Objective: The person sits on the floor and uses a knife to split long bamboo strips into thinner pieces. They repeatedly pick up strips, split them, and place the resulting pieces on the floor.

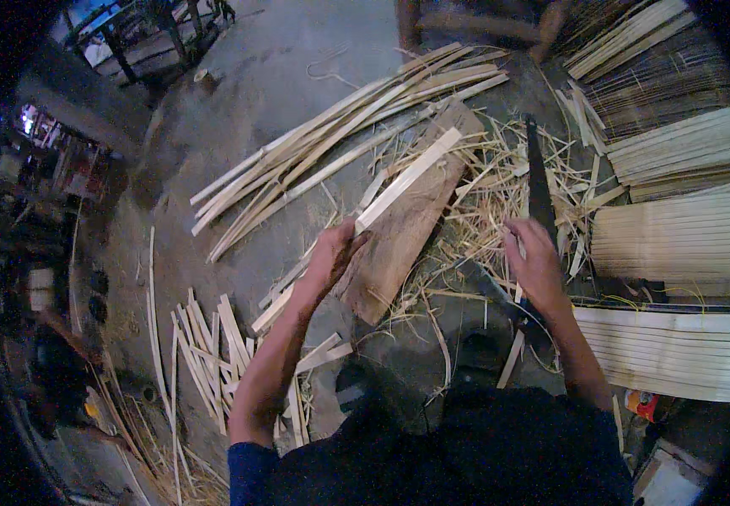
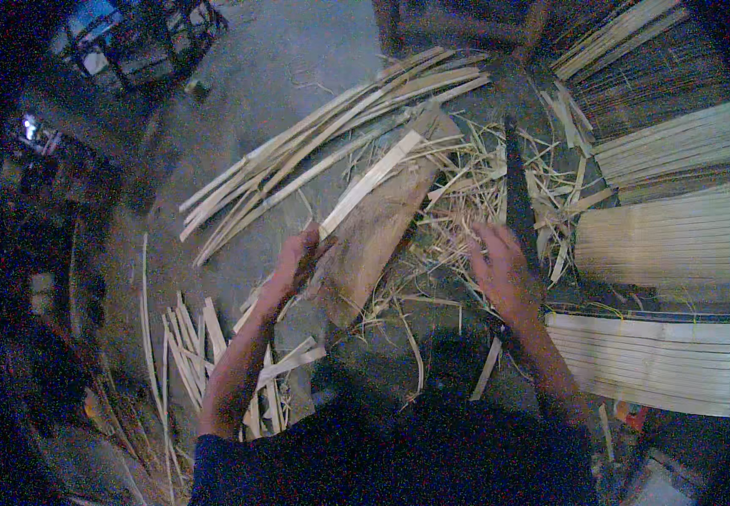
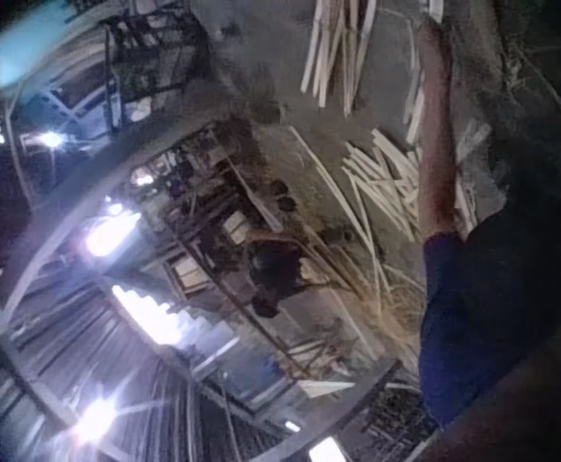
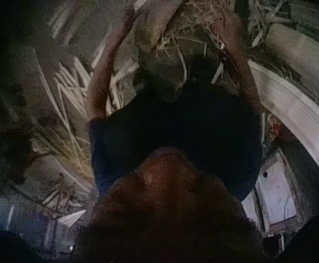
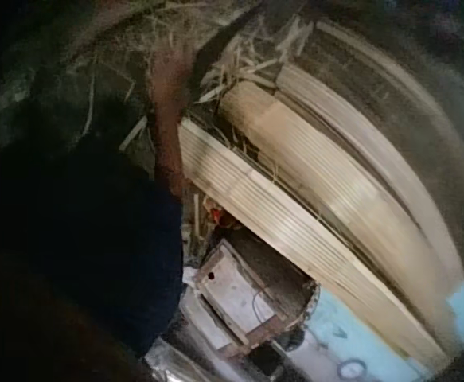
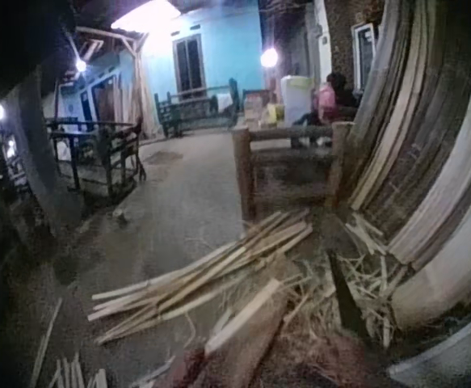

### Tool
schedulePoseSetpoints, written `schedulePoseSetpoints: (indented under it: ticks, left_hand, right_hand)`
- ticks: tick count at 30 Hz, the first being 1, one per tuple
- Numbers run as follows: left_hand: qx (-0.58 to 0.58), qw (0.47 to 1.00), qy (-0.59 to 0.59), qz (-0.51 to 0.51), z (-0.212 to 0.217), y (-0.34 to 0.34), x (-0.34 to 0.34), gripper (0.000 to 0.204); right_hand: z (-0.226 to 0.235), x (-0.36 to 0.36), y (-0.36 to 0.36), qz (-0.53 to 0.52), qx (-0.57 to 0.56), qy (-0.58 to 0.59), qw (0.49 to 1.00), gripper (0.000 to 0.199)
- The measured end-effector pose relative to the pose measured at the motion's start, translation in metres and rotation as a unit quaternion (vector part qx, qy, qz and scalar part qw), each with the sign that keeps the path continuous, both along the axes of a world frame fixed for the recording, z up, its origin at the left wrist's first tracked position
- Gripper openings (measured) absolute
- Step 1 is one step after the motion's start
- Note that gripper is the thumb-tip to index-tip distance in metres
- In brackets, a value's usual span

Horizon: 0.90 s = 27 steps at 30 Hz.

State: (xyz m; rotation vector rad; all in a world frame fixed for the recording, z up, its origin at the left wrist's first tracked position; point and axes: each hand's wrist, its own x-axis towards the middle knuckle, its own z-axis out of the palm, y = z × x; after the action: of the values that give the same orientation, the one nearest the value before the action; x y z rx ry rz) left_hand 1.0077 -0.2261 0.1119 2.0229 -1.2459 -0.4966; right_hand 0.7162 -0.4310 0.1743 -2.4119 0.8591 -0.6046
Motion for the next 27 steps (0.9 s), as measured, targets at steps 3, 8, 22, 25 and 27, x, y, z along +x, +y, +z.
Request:
schedulePoseSetpoints:
  ticks: [3,8,22,25,27]
  left_hand:
    - [0.059,0.997,-0.038,-0.025,0.049,-0.01,0.004,0.03]
    - [0.179,0.984,-0.004,-0.016,0.074,-0.033,0.011,0.045]
    - [0.092,0.995,-0.037,-0.022,-0.004,-0.103,-0.046,0.039]
    - [-0.033,0.999,0.012,0.015,-0.027,-0.101,-0.039,0.031]
    - [-0.001,0.998,0.051,0.026,-0.027,-0.097,-0.032,0.03]
  right_hand:
    - [-0.062,-0.109,0.001,-0.057,-0.029,0.125,0.99,0.026]
    - [-0.12,-0.163,0.025,-0.011,-0.02,0.172,0.985,0.035]
    - [-0.055,-0.158,0.034,-0.221,0.224,-0.138,0.939,0.027]
    - [-0.041,-0.161,0.047,-0.196,0.282,-0.253,0.904,0.025]
    - [-0.004,-0.147,0.053,-0.147,0.305,-0.209,0.917,0.027]
